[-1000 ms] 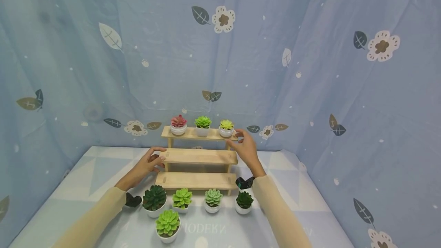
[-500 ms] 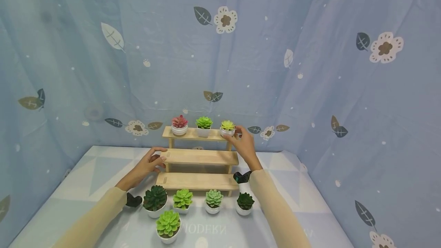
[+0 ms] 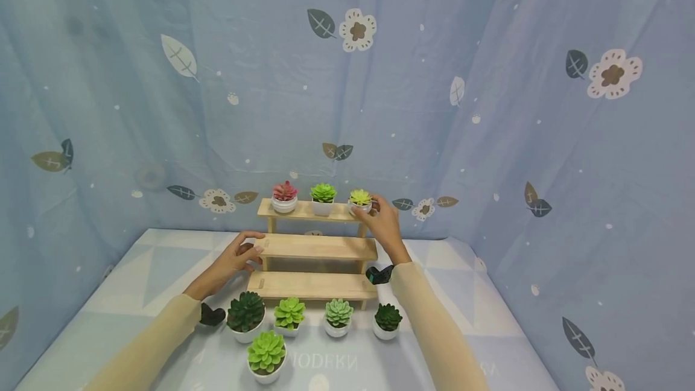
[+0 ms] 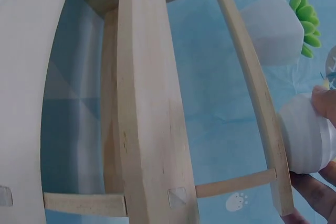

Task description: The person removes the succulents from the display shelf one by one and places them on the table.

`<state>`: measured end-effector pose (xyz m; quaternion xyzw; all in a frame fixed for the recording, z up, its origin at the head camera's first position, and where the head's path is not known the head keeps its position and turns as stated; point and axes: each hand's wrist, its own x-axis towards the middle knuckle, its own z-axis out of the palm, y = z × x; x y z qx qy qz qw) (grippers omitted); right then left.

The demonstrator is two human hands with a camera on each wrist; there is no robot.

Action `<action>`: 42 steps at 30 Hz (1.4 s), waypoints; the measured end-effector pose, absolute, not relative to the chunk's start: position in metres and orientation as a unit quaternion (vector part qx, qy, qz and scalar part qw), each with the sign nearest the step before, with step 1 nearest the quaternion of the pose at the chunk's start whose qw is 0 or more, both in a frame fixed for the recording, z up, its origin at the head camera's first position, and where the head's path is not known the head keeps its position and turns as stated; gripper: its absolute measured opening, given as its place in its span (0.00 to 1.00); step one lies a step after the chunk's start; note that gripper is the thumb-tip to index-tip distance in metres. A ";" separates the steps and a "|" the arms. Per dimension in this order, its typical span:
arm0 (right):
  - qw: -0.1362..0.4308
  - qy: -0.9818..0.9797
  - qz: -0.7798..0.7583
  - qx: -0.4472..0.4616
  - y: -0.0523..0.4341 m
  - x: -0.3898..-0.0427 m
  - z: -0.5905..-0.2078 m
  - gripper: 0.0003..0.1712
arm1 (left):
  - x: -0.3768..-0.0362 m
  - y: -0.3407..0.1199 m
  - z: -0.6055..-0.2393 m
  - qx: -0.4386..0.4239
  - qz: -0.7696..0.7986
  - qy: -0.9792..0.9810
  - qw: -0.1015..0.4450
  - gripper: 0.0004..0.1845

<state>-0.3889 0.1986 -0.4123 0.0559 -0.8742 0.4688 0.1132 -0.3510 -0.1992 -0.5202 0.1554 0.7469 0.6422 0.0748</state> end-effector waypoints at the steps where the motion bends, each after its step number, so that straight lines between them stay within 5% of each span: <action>1: 0.111 -0.872 0.473 0.056 0.198 -0.389 -0.412 0.50 | -0.351 -0.199 -0.520 0.156 0.641 0.747 0.075 0.27; 42: 0.123 -0.847 0.511 0.079 0.194 -0.343 -0.399 0.43 | -0.349 -0.197 -0.518 0.147 0.641 0.749 0.080 0.27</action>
